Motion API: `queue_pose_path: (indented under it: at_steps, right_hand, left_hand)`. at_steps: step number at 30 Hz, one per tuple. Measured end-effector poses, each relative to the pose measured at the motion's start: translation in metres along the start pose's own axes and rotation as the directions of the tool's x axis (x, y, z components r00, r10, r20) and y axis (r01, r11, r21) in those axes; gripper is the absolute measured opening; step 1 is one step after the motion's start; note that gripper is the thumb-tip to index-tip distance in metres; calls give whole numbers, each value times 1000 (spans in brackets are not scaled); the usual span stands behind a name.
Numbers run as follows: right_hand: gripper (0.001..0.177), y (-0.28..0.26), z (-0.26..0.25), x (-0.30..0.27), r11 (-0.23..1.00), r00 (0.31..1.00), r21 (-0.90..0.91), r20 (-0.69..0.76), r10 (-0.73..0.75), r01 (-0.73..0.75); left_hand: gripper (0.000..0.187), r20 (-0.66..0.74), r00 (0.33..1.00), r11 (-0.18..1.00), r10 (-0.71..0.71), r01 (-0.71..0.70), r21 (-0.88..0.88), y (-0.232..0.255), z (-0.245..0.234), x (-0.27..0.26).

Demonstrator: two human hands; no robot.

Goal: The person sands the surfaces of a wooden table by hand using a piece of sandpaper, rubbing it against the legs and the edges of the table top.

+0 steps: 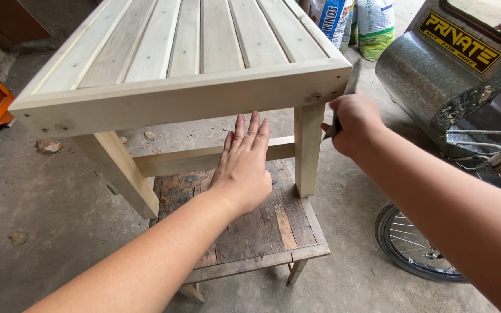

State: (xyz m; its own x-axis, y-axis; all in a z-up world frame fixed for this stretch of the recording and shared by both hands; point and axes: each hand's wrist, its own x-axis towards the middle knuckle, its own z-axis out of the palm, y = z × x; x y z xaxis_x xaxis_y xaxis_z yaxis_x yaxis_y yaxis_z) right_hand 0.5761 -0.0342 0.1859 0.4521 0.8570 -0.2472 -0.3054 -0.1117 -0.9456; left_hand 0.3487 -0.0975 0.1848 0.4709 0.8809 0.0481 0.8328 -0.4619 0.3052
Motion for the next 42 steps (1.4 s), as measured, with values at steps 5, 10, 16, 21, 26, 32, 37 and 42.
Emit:
queue_pose_path:
  at_steps: [5, 10, 16, 21, 26, 32, 37, 42]
  right_hand:
    - [41, 9, 2, -6, 994, 999, -99, -9, -40, 39]
    - [40, -1, -1, -5, 990, 1000, -138, 16, 14, -12]
    - [42, -15, 5, -6, 980, 1000, -200, -5, -8, 7]
    - [43, -8, 5, -39, 983, 998, -176, -25, -59, 54]
    - [49, -14, 15, -28, 980, 996, -193, -72, -56, 41]
    - [41, -9, 15, -6, 982, 994, -172, -60, -94, 82]
    - [37, -6, 3, -17, 988, 990, -116, -93, -110, 99]
    - [20, -6, 3, 7, 976, 993, 216, -117, 12, 14]
  left_hand:
    - [90, -38, 997, 996, 63, -61, 65, 3, -6, 11]
    - [92, -47, 993, 976, 105, -94, 197, 5, -14, 25]
    - [95, -90, 986, 942, 142, -107, 319, -5, -26, 40]
    - [94, -96, 981, 921, 166, -120, 371, -15, -23, 46]
    - [93, -104, 962, 861, 253, -175, 477, -29, -18, 50]
    - [94, -103, 940, 822, 325, -227, 523, -41, -16, 53]
    - [94, -93, 930, 807, 356, -256, 532, -46, -15, 53]
    - [94, -69, 927, 760, 369, -258, 596, -49, -16, 54]
